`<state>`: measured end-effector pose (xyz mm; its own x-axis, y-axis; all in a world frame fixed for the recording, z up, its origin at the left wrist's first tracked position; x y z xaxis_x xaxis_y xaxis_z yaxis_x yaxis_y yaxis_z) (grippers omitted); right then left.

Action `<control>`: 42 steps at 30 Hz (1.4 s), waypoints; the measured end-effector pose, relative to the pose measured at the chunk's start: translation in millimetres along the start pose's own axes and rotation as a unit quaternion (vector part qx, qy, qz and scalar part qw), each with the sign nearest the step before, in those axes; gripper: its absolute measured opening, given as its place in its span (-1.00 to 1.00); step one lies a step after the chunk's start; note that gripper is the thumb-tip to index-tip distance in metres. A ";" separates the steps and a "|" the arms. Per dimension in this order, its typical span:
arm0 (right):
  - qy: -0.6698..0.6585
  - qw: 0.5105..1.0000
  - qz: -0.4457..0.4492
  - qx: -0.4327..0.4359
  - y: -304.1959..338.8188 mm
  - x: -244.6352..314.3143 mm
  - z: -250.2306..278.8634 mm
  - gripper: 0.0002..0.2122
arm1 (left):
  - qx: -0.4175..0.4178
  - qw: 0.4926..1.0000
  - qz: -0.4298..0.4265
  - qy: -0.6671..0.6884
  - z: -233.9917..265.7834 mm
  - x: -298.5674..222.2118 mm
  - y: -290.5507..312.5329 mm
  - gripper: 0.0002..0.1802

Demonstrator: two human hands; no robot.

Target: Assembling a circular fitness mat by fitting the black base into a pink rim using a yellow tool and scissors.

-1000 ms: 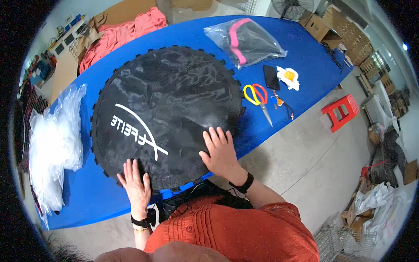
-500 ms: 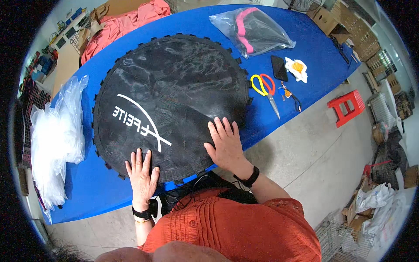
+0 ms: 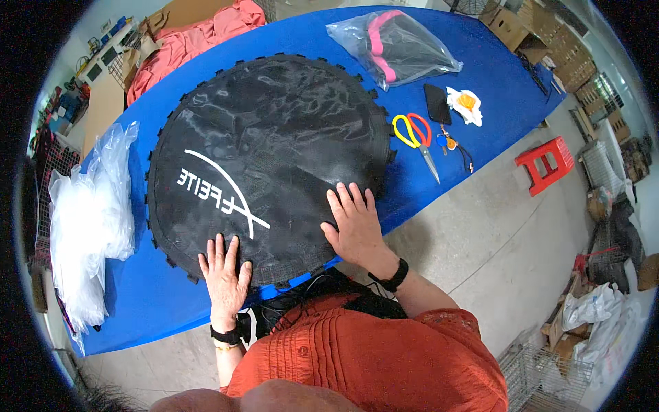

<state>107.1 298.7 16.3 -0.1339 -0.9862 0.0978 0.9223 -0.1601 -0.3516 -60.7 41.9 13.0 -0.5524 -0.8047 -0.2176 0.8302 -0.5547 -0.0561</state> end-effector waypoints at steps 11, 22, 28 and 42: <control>0.010 1.000 0.005 -0.006 1.1 0.1 -3.7 -0.31 | -0.007 1.000 0.000 0.008 -0.4 2.2 1.4 -0.33; 0.018 1.000 0.004 -0.007 0.8 0.0 -1.8 -0.32 | -0.008 1.000 -0.002 0.014 -1.0 1.7 0.9 -0.33; -0.013 1.000 0.006 -0.014 1.2 1.5 -2.0 -0.33 | -0.010 1.000 0.004 0.015 -0.3 1.7 1.7 -0.31; 0.003 1.000 0.009 -0.002 -1.9 0.1 -1.7 -0.32 | -0.014 1.000 -0.003 0.024 4.5 -0.3 1.1 -0.30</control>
Point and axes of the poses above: each hand's wrist, its own y-axis away from the middle knuckle, its own z-axis out of the back of the hand, x = y × z, the point moved 8 cm from there along -y, towards the middle knuckle, and after that the axes turned 15 degrees about z, right-handed, at the moved point
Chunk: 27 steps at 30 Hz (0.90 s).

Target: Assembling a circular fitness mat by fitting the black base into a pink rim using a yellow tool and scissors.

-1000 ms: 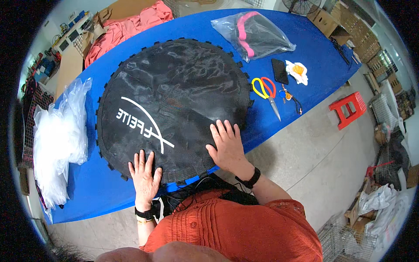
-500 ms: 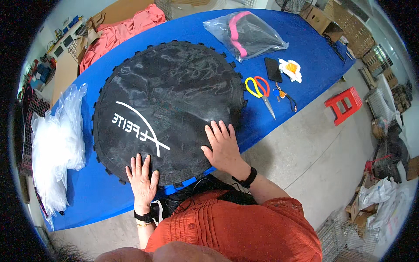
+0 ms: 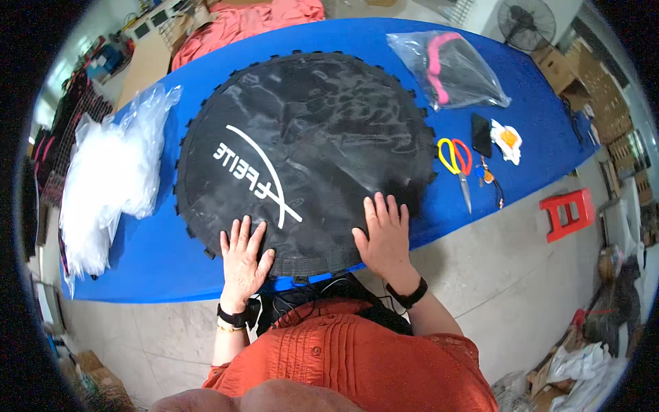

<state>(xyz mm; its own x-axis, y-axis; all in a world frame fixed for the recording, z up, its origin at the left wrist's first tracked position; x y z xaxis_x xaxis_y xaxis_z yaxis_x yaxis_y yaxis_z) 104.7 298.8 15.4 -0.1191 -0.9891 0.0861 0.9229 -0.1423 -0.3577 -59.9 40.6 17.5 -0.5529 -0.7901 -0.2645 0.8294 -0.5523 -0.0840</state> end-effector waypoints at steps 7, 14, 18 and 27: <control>0.001 1.000 0.013 0.004 1.3 2.5 -0.7 -0.33 | -0.009 1.000 0.003 0.005 1.4 1.8 2.4 -0.29; 0.012 1.000 0.016 0.011 0.7 3.1 0.7 -0.33 | -0.006 1.000 0.003 0.002 1.0 1.9 2.1 -0.28; 0.012 1.000 0.018 0.007 1.0 3.1 1.9 -0.33 | -0.008 1.000 0.001 0.000 -0.2 1.2 1.4 -0.28; 0.003 1.000 0.002 0.024 -0.2 1.8 0.0 -0.33 | -0.012 1.000 -0.001 -0.003 -0.7 1.4 2.1 -0.29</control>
Point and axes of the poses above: each hand's wrist, its own y-axis away from the middle knuckle, its own z-axis out of the back of the hand, x = y × z, the point moved 8 cm from there along -y, towards the middle knuckle, and after that the axes turned 15 degrees about z, right-handed, at the moved point
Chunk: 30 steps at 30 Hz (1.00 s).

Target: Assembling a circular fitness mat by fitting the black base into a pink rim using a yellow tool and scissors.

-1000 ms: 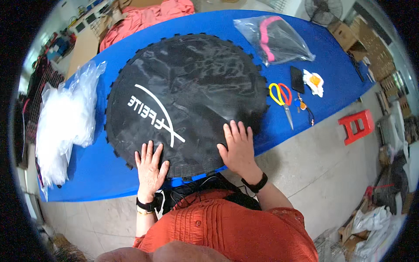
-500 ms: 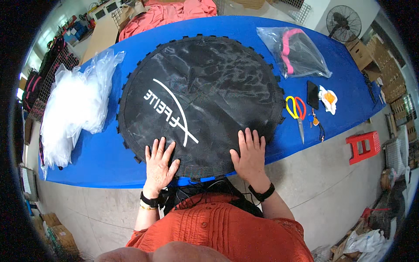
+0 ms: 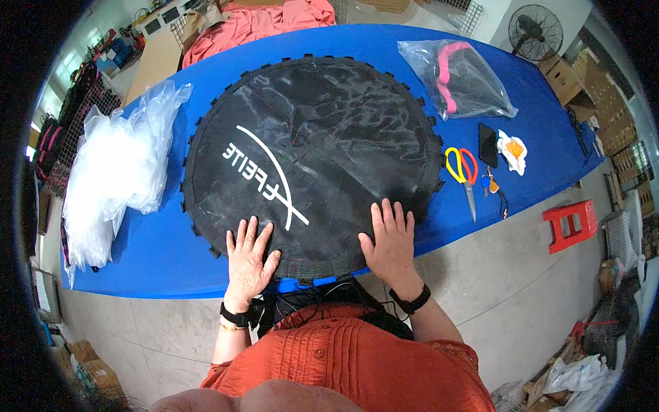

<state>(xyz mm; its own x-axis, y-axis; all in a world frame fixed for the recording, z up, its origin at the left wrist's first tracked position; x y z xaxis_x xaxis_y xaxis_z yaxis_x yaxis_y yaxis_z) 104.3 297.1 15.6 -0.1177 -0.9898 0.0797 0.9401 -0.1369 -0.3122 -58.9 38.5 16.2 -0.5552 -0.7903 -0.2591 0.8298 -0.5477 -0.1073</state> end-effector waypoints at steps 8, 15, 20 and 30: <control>0.002 1.000 0.008 -0.004 0.0 0.5 -0.4 -0.33 | 0.004 1.000 0.006 0.000 0.5 -0.5 -1.7 -0.30; 0.004 1.000 0.011 -0.006 0.1 2.1 -1.7 -0.33 | 0.000 1.000 0.007 0.000 -0.3 2.6 1.1 -0.30; 0.005 1.000 0.008 -0.016 2.7 2.0 0.1 -0.33 | 0.002 1.000 0.001 0.000 -0.5 0.1 0.6 -0.30; 0.008 1.000 0.012 -0.018 0.2 1.2 0.5 -0.33 | 0.000 1.000 0.006 0.000 0.8 -0.2 -0.9 -0.29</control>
Point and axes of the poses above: each hand's wrist, its own y-axis away from the middle knuckle, its own z-axis out of the back of the hand, x = y × z, the point moved 8 cm from there along -y, towards the middle knuckle, and after that the axes turned 15 degrees about z, right-handed, at the moved point
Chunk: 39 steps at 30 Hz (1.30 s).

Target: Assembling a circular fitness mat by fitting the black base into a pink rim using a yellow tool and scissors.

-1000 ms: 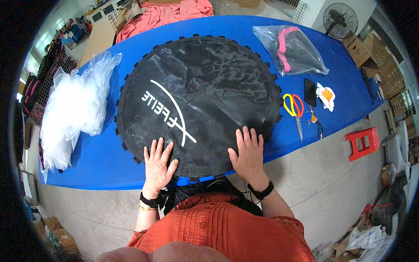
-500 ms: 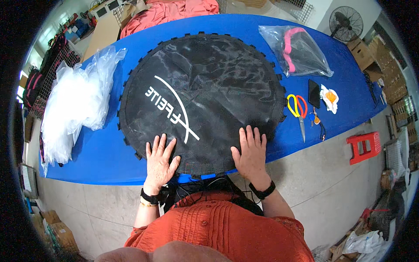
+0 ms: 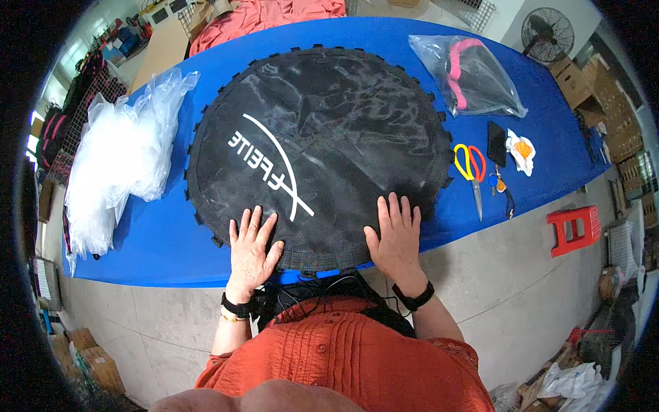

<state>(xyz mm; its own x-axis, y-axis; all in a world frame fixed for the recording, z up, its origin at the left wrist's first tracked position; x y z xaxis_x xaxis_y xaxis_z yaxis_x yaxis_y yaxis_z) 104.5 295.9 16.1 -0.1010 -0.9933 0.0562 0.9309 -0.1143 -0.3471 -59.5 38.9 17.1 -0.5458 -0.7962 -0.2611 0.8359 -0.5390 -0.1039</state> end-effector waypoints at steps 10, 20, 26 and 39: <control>-0.007 1.000 -0.002 -0.006 0.7 -1.0 -0.2 -0.32 | -0.007 1.000 -0.003 -0.005 1.4 -0.8 0.5 -0.32; -0.003 1.000 -0.013 0.000 1.9 -1.8 -0.3 -0.31 | -0.012 1.000 0.002 0.013 2.2 -2.0 0.1 -0.33; -0.014 1.000 -0.013 -0.006 1.7 -0.5 -1.1 -0.32 | -0.005 1.000 0.003 0.003 0.1 1.2 2.1 -0.33; 0.015 1.000 0.009 -0.002 2.5 -2.8 -5.9 -0.37 | 0.004 1.000 -0.008 0.007 2.3 -17.3 7.8 -0.36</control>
<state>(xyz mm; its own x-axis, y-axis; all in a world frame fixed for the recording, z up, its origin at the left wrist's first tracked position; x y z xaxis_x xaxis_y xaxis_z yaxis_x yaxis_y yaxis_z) 105.1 298.2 9.6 -0.0938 -0.9953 0.0223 0.9316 -0.0956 -0.3506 -43.7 47.9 23.0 -0.5583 -0.7837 -0.2722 0.8264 -0.5542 -0.0996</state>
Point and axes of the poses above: each hand's wrist, its own y-axis away from the middle knuckle, its own z-axis out of the back of the hand, x = y × z, the point moved 8 cm from there along -y, towards the middle knuckle, and after that the axes turned 15 degrees about z, right-handed, at the moved point
